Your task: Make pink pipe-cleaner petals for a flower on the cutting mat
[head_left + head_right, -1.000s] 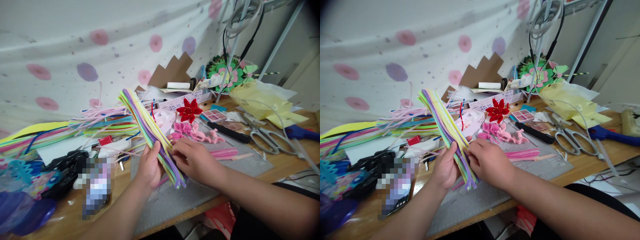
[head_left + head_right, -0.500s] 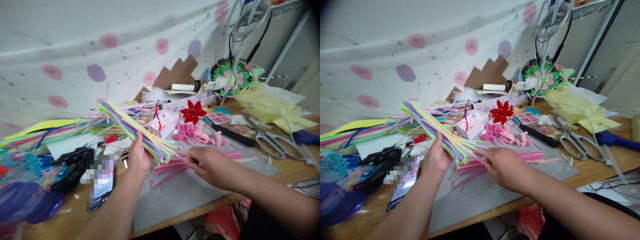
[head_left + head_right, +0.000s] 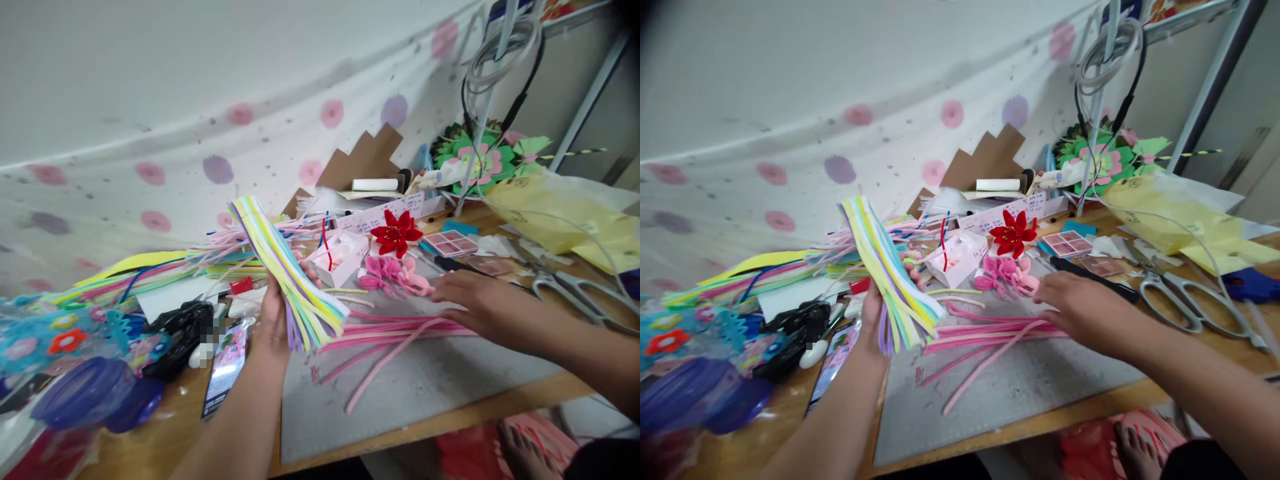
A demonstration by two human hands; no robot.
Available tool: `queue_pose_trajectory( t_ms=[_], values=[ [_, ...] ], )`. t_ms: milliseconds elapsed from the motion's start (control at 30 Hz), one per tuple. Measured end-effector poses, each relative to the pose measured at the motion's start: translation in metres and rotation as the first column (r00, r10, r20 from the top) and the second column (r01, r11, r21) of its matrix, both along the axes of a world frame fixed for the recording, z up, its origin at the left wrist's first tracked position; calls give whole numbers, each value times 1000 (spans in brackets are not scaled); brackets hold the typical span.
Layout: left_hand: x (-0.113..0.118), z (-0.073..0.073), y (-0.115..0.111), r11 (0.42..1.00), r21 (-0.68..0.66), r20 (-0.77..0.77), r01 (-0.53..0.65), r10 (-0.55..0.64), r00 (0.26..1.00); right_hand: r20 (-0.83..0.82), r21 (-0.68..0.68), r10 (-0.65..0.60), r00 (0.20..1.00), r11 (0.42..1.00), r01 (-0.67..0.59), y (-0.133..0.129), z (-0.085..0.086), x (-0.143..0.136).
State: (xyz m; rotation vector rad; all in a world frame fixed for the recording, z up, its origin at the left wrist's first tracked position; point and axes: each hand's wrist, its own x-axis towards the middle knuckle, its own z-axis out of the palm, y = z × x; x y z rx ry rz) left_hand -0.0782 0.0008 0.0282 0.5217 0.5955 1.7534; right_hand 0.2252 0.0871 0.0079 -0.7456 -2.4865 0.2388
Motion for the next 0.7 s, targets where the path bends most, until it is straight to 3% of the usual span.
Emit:
queue_pose_trajectory(
  t_ms=[33,67,167,267,300,367,433,500,600,700],
  values=[
    [8,-2,-2,1000,-5,-14,23,-23,1000,-14,-62,109,994,992,-109,-9,5,-9],
    [15,-3,-4,999,-21,-29,34,-34,999,-65,-129,136,989,981,-143,-18,11,-18],
    [35,-7,-8,995,-95,-74,21,-28,997,-248,-331,12,969,939,-96,-48,26,-52],
    [56,-8,-13,986,-163,-95,30,-46,994,-270,-546,68,960,811,-211,-70,29,-80],
    [63,-8,-15,982,-184,-91,39,-57,994,-255,-574,60,965,794,-201,-74,29,-86],
    [76,-7,-21,979,-202,-76,28,-44,996,-219,-567,-21,976,817,-109,-80,26,-94],
    [85,-6,-28,991,-128,-68,-23,14,998,-184,-489,-132,974,872,26,-82,23,-97],
    [90,-6,-36,996,-38,-75,-84,81,994,-162,-389,-162,973,917,88,-84,22,-98],
    [89,-8,-48,978,-60,-116,-201,194,974,-181,-313,-51,982,950,-9,-90,19,-100],
    [82,-11,-56,964,-119,-128,-237,222,967,-257,-387,33,966,912,-134,-94,16,-104]
  ],
)
